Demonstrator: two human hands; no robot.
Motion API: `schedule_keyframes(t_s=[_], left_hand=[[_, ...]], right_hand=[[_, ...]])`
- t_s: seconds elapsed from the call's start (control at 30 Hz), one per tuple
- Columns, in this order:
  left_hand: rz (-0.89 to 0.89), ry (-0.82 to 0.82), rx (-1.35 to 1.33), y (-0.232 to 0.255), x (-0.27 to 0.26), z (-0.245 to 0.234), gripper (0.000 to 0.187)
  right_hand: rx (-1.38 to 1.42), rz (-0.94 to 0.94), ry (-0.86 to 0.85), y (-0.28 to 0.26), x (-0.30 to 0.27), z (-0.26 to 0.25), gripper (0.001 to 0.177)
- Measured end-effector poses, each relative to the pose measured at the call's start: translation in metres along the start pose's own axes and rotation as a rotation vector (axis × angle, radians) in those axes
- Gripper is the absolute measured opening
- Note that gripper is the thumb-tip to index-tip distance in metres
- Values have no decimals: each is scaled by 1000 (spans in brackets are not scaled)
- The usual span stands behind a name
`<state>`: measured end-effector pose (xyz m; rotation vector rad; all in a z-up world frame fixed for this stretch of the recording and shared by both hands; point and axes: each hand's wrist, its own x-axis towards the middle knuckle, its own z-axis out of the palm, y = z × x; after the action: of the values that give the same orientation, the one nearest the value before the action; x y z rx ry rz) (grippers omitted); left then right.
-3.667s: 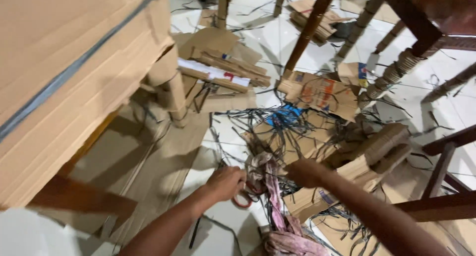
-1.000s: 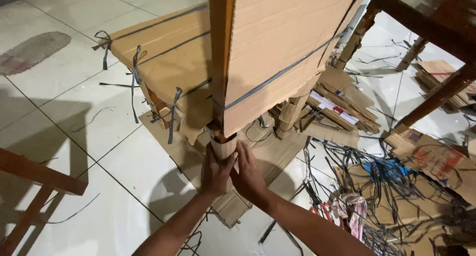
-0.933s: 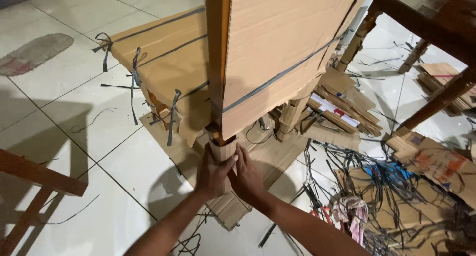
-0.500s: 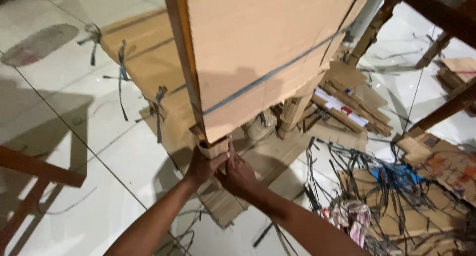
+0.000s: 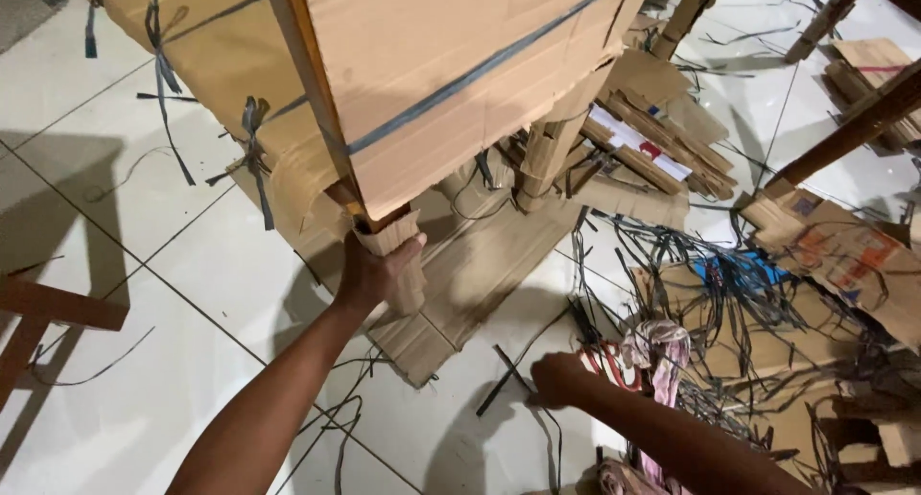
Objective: Wrapping a wooden chair leg with cardboard and securing it with plastic ties
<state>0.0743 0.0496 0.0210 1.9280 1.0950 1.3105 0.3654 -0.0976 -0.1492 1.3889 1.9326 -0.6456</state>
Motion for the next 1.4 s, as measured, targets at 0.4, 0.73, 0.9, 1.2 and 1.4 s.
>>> schedule_keyframes(t_s=[0.4, 0.73, 0.9, 1.2, 1.4], left_hand=[[-355, 97, -257, -4, -11, 13, 38], [-345, 108, -281, 52, -5, 1, 39], [-358, 104, -185, 73, 2, -12, 44], [-429, 151, -54, 72, -24, -21, 66], [-282, 120, 259, 34, -43, -5, 105]], right_hand=[[1311, -305, 106, 33, -83, -51, 14], [1677, -610, 422, -24, -99, -109, 4], [1655, -765, 571, -56, -109, -147, 9], [1707, -444, 652, -61, -85, -143, 15], [1714, -303, 562, -59, -88, -132, 17]])
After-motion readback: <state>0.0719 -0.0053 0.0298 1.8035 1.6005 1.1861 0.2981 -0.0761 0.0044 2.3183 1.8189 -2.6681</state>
